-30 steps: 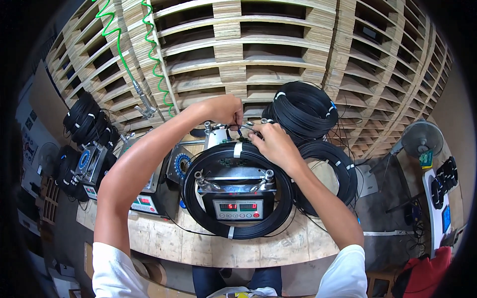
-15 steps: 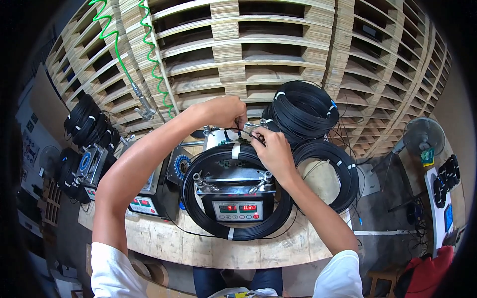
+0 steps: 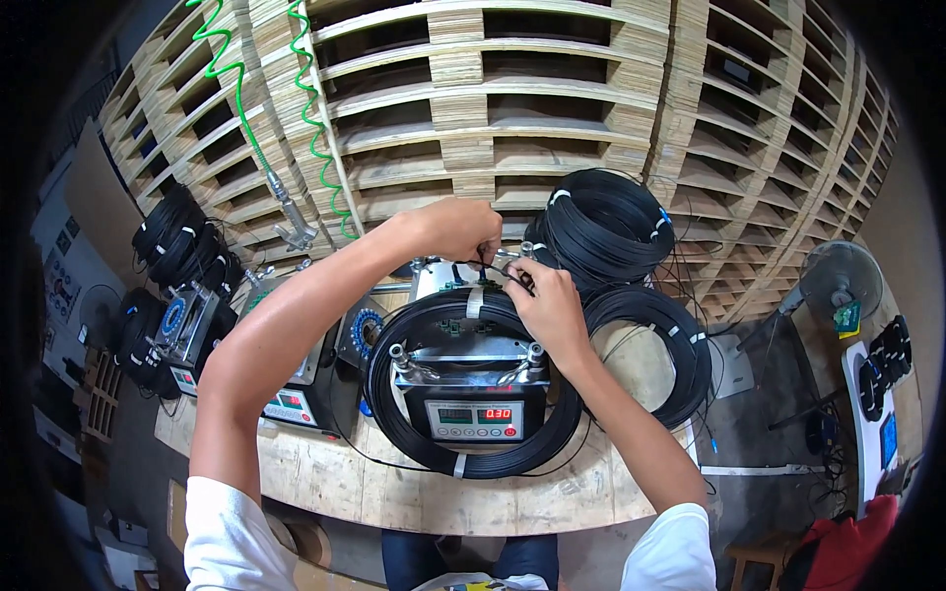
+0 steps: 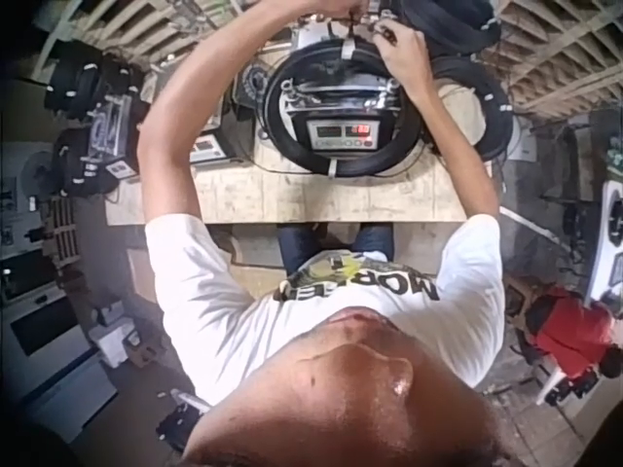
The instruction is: Operating a wire-winding or tensioning machine to process a coil of black cable on a workbench.
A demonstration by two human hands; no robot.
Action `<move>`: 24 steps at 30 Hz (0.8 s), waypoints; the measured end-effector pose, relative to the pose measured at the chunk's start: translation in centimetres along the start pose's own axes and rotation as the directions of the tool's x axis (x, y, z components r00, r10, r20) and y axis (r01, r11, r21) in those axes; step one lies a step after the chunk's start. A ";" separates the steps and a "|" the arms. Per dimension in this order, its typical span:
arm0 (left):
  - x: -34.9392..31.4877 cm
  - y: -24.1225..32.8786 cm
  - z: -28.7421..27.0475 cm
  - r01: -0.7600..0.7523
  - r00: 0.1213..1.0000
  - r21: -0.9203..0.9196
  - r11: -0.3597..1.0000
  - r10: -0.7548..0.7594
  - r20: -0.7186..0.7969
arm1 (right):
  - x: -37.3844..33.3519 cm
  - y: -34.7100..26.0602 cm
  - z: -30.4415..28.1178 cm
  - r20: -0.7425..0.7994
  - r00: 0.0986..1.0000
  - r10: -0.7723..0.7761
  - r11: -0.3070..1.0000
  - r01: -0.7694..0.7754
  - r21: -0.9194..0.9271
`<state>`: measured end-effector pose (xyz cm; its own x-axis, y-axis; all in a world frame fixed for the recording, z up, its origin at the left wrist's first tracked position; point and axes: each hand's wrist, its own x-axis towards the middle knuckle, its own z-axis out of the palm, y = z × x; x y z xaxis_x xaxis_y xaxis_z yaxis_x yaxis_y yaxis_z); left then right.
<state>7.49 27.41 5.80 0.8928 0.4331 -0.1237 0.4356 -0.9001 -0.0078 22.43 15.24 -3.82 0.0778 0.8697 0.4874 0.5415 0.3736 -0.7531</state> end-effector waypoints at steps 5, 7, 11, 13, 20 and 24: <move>-0.1 0.9 -0.1 -0.031 0.999 0.105 0.994 0.033 -0.016 | -0.1 0.2 0.1 -0.012 1.000 0.001 1.000 -0.001 0.015; -0.2 0.8 -0.1 -0.050 0.998 0.135 0.990 0.053 -0.015 | 0.0 0.1 0.2 0.008 1.000 0.000 1.000 0.000 -0.003; 0.4 0.6 0.7 -0.051 0.999 0.105 0.993 0.050 0.004 | -0.1 0.0 0.1 0.004 1.000 -0.011 1.000 0.011 0.001; 1.0 0.5 0.9 -0.052 0.999 0.116 0.992 0.050 0.016 | -0.2 0.1 0.1 -0.018 1.000 -0.018 1.000 0.019 0.012; 2.1 1.1 0.8 -0.065 0.989 0.086 0.994 0.053 0.140 | -0.3 0.6 0.2 -0.056 0.997 -0.062 0.998 0.062 -0.002; 1.6 -1.3 0.8 0.112 0.952 -0.274 0.955 -0.024 0.305 | 0.2 1.0 0.4 -0.024 0.995 -0.096 0.995 0.096 0.007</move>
<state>8.22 29.20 4.83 0.8047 0.4196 -0.4199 0.5472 -0.7986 0.2506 22.67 15.90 -4.68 0.0452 0.8219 0.5678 0.5405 0.4578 -0.7058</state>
